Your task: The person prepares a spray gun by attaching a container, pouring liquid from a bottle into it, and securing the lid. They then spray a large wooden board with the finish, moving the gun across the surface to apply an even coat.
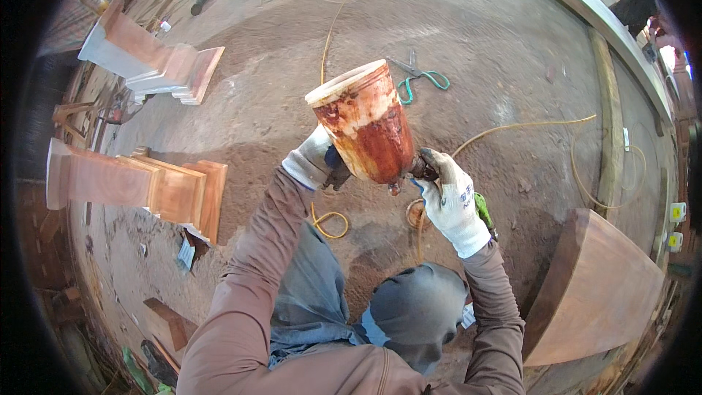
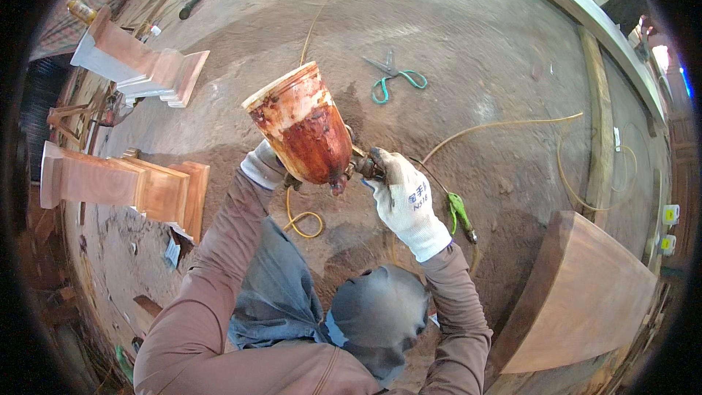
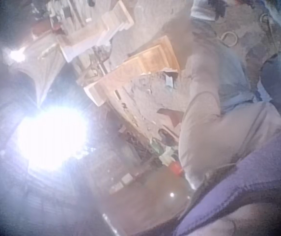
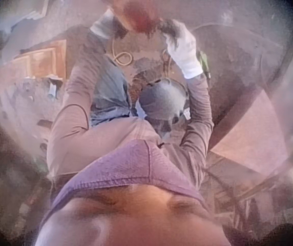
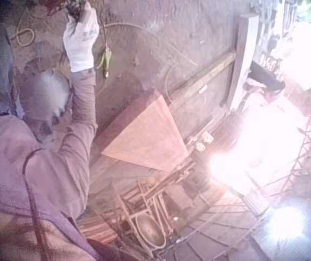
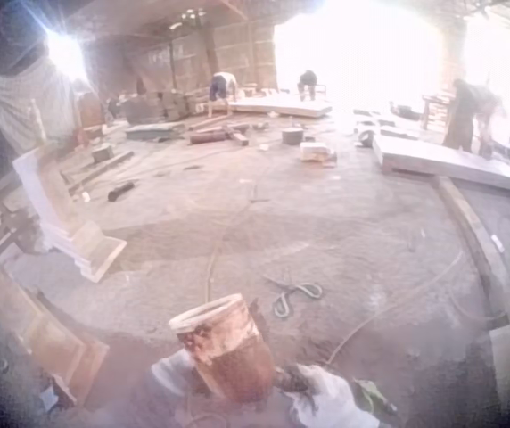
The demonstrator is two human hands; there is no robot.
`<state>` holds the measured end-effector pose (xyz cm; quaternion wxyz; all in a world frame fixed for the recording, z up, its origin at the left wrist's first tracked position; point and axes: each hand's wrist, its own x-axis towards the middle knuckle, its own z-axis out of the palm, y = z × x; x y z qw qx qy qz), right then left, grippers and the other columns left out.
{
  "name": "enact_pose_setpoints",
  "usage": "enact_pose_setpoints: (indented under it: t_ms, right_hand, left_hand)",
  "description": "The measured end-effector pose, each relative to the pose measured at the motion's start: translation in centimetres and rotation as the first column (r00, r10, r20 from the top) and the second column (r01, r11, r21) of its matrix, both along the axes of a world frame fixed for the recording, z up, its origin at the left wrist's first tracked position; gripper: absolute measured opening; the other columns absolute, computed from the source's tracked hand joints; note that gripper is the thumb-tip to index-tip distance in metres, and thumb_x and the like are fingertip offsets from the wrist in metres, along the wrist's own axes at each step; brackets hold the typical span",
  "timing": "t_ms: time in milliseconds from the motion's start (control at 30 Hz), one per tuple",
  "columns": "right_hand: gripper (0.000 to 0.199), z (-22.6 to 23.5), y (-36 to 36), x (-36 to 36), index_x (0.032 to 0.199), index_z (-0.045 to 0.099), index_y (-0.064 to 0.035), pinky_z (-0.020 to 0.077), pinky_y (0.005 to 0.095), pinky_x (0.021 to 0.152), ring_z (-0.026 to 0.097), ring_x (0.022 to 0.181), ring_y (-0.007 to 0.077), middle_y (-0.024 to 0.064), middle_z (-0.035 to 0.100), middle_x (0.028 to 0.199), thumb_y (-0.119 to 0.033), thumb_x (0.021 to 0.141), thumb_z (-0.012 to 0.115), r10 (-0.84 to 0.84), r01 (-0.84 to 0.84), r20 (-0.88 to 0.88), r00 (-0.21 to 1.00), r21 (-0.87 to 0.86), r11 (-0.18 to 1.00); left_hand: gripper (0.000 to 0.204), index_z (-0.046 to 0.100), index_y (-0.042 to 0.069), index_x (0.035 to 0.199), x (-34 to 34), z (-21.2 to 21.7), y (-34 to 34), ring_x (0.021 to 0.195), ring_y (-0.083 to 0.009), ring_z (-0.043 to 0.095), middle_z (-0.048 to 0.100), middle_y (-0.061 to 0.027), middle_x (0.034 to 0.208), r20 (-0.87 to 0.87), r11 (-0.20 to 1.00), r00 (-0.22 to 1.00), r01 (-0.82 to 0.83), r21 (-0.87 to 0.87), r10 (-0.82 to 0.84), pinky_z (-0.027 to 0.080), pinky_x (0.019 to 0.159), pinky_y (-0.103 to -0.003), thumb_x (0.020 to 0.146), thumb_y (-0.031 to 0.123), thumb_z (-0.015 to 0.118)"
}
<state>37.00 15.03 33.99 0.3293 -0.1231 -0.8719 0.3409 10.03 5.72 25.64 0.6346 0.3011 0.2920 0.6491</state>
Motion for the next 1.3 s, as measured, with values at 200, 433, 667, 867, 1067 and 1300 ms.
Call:
enact_pose_setpoints:
  t_ms: [200, 433, 667, 867, 1067, 1300]
  right_hand:
    - [0.037, -0.2, -0.1, 0.2, 0.127, 0.051, 0.0018, 0.0554, 0.0343, 0.081, 0.071, 0.092, 0.0238, 0.0161, 0.068, 0.101, -0.006, 0.094, 0.065, 0.045, -0.031, 0.056, 0.997, -0.233, 0.972]
    - [0.036, 0.9, -0.7, -0.1, 0.123, 0.054, 0.0025, 0.0529, 0.0318, 0.083, 0.068, 0.092, 0.0201, 0.0128, 0.069, 0.101, 0.0, 0.09, 0.067, 0.038, -0.023, 0.011, 0.999, -0.616, 0.787]
    - [0.037, -0.1, -0.1, -0.1, 0.126, 0.052, 0.0036, 0.0558, 0.0292, 0.084, 0.064, 0.102, 0.0141, 0.0089, 0.064, 0.113, 0.009, 0.089, 0.059, 0.056, -0.058, -0.017, 0.998, -0.366, 0.929]
    - [0.033, 0.6, -0.4, -0.2, 0.122, 0.053, 0.0042, 0.0559, 0.0296, 0.082, 0.066, 0.098, 0.0149, 0.0084, 0.066, 0.104, 0.01, 0.09, 0.056, 0.062, -0.081, -0.055, 0.997, -0.503, 0.861]
    - [0.028, 1.2, -0.7, -0.1, 0.117, 0.056, 0.0026, 0.054, 0.0301, 0.072, 0.066, 0.086, 0.0132, 0.0093, 0.068, 0.099, 0.005, 0.09, 0.063, 0.042, -0.045, -0.022, 0.999, -0.732, 0.68]
    - [0.042, -0.5, -0.2, 0.1, 0.116, 0.056, 0.0029, 0.0537, 0.0387, 0.069, 0.067, 0.081, 0.035, 0.0176, 0.064, 0.095, 0.001, 0.077, 0.071, 0.066, -0.078, -0.099, 0.993, -0.128, 0.989]
  left_hand:
    - [0.067, 0.055, 0.006, 0.134, 0.4, -0.3, -0.3, 0.111, -0.0392, 0.065, 0.061, -0.0202, 0.131, 0.357, 0.979, 0.912, 0.201, 0.036, -0.201, 0.056, 0.089, -0.059, 0.096, 0.061, 0.049]
    - [0.063, 0.05, 0.005, 0.136, 0.7, 2.5, -0.8, 0.112, -0.0376, 0.065, 0.059, -0.0222, 0.131, 0.261, 0.986, 0.955, 0.112, 0.12, -0.14, 0.058, 0.091, -0.055, 0.097, 0.055, 0.052]
    - [0.064, 0.05, 0.003, 0.136, 0.4, 1.5, -1.2, 0.115, -0.0377, 0.063, 0.058, -0.0252, 0.131, 0.069, 0.995, 0.997, -0.05, 0.092, 0.043, 0.056, 0.095, -0.053, 0.096, 0.054, 0.055]
    - [0.064, 0.051, 0.002, 0.135, 1.4, 2.0, -1.7, 0.115, -0.0373, 0.064, 0.059, -0.0253, 0.129, 0.313, 0.998, 0.95, -0.008, 0.057, -0.01, 0.057, 0.094, -0.052, 0.096, 0.054, 0.054]
    - [0.063, 0.05, 0.004, 0.135, 1.2, 2.4, -1.5, 0.117, -0.0365, 0.062, 0.058, -0.0232, 0.132, 0.205, 0.988, 0.979, -0.008, 0.152, -0.024, 0.056, 0.096, -0.052, 0.097, 0.054, 0.052]
    - [0.054, 0.04, 0.006, 0.149, 0.2, -1.8, -0.3, 0.129, -0.0236, 0.055, 0.05, -0.0124, 0.148, 0.147, 0.984, 0.987, -0.089, 0.155, 0.066, 0.049, 0.109, -0.04, 0.1, 0.015, 0.06]
